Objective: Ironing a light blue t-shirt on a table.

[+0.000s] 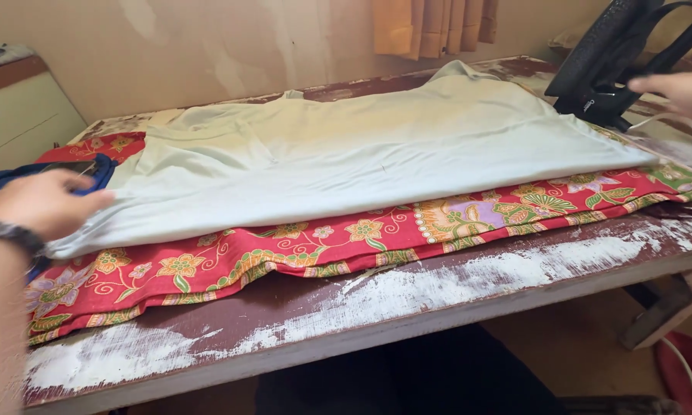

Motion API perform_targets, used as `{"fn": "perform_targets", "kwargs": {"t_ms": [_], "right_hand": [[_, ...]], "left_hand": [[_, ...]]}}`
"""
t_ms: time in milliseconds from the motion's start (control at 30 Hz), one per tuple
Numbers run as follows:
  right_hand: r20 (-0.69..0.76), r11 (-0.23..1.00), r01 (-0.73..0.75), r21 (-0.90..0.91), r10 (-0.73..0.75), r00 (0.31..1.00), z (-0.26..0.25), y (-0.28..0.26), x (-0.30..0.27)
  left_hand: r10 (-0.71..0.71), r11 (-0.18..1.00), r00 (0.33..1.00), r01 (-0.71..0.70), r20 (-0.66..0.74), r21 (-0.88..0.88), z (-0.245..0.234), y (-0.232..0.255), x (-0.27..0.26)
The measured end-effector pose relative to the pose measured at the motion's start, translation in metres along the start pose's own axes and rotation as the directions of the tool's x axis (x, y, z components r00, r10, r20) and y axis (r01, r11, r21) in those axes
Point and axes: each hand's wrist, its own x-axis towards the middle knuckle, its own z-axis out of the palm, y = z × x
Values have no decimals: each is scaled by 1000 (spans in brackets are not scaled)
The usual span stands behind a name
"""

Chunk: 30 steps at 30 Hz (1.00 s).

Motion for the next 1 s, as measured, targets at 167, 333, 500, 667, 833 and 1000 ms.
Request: {"fn": "perform_targets", "kwargs": {"t_ms": [167,333,500,667,833,1000], "right_hand": [[-122,931,-4,365,52,991,32,10,57],[-254,884,363,295,-293,922,10,-62,-9],[-43,843,470,260,-477,878,-19,-111,7],[165,857,505,101,-515,841,-47,-197,-129],[378,767,639,-54,-577,724,5,-304,-237],[456,556,813,-175,-686,567,52,-318,-268]], "left_hand": [[356,904,932,-361,-66,-228,-15,94,-44],[424,895,905,-414,31,-163,12,124,-52],[281,960,957,-280,74,-17,21,129,-57],[229,973,967,-226,110,-40,21,136,-43],[169,986,973,-166,156,-35,10,153,-65],[195,980,980,-192,49,-59,23,153,-72]]}}
